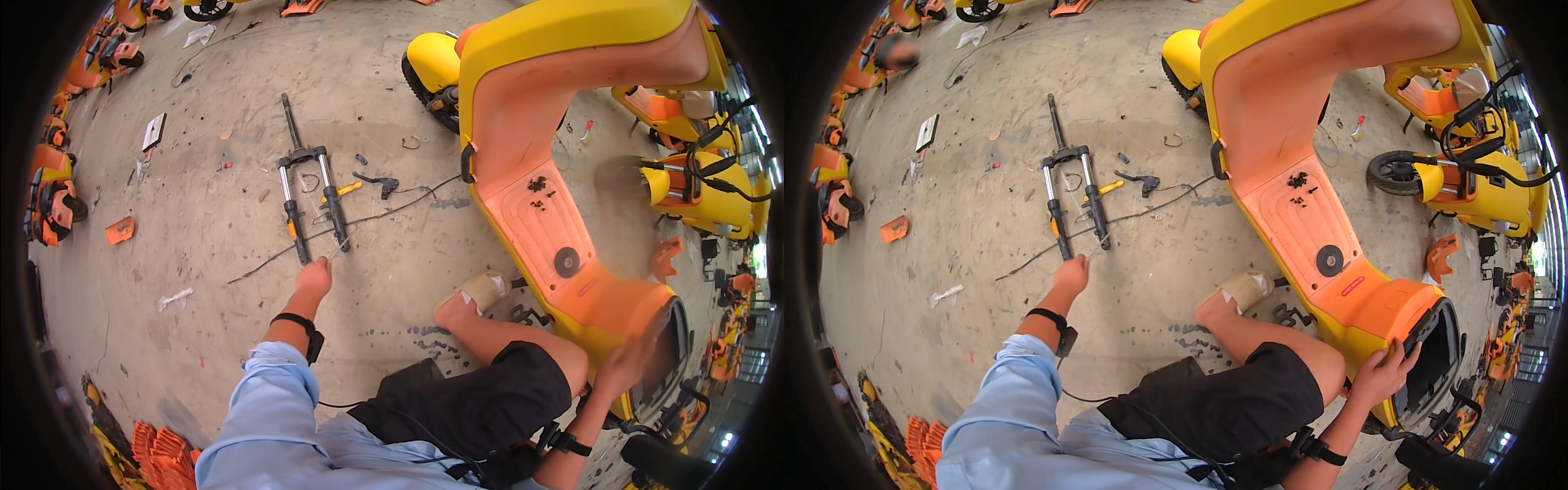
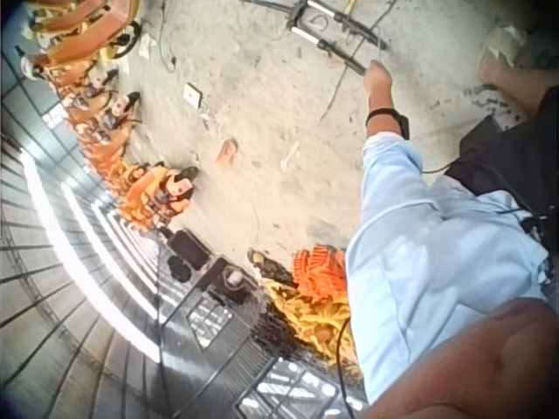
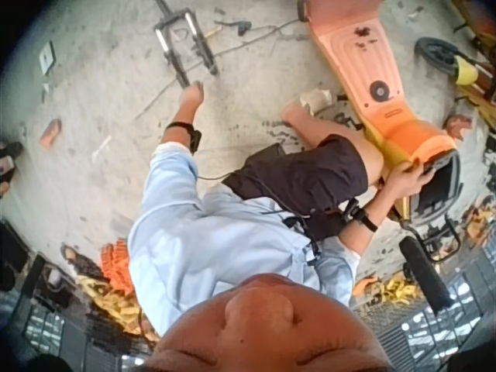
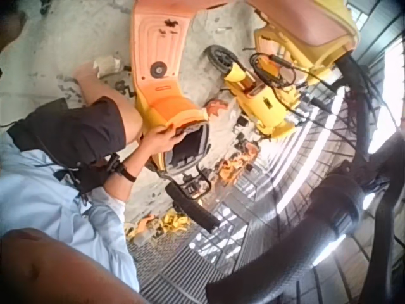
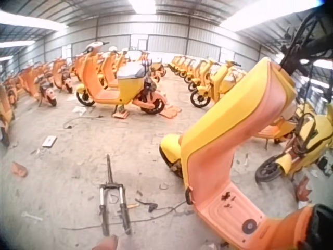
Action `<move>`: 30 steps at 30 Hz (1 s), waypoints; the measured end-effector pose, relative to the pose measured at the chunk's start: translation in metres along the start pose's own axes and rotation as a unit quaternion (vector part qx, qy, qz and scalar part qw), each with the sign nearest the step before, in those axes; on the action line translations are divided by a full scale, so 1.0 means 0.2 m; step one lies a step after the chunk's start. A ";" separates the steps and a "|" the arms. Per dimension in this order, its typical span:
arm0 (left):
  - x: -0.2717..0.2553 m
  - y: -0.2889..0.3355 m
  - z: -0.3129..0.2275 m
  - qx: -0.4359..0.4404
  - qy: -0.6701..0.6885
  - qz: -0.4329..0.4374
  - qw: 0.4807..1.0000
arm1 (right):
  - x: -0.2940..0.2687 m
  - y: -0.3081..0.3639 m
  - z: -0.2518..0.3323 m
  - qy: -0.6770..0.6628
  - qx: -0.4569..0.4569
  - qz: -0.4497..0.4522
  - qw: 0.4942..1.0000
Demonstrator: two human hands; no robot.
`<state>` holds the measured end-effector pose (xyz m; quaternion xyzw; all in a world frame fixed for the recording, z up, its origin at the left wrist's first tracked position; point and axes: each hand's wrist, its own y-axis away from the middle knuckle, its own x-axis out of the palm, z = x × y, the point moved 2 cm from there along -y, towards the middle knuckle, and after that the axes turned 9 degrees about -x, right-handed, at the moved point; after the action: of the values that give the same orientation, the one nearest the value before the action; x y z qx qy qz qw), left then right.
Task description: The person assembles a front fork onto a scooter frame by hand, inserting metal tubes and using a screwdriver to tighten a screw on a yellow component.
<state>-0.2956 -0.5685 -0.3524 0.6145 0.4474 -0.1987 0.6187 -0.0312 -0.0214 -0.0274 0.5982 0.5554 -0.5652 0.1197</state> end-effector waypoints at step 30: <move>-0.15 -0.13 0.18 0.000 -0.149 0.034 0.988 | -0.02 -0.03 0.04 -0.021 0.052 0.004 0.998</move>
<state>-0.3214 -0.6164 -0.3493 0.5932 0.3285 -0.2672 0.6847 -0.0400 -0.0270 -0.0245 0.5940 0.5202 -0.6050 0.1027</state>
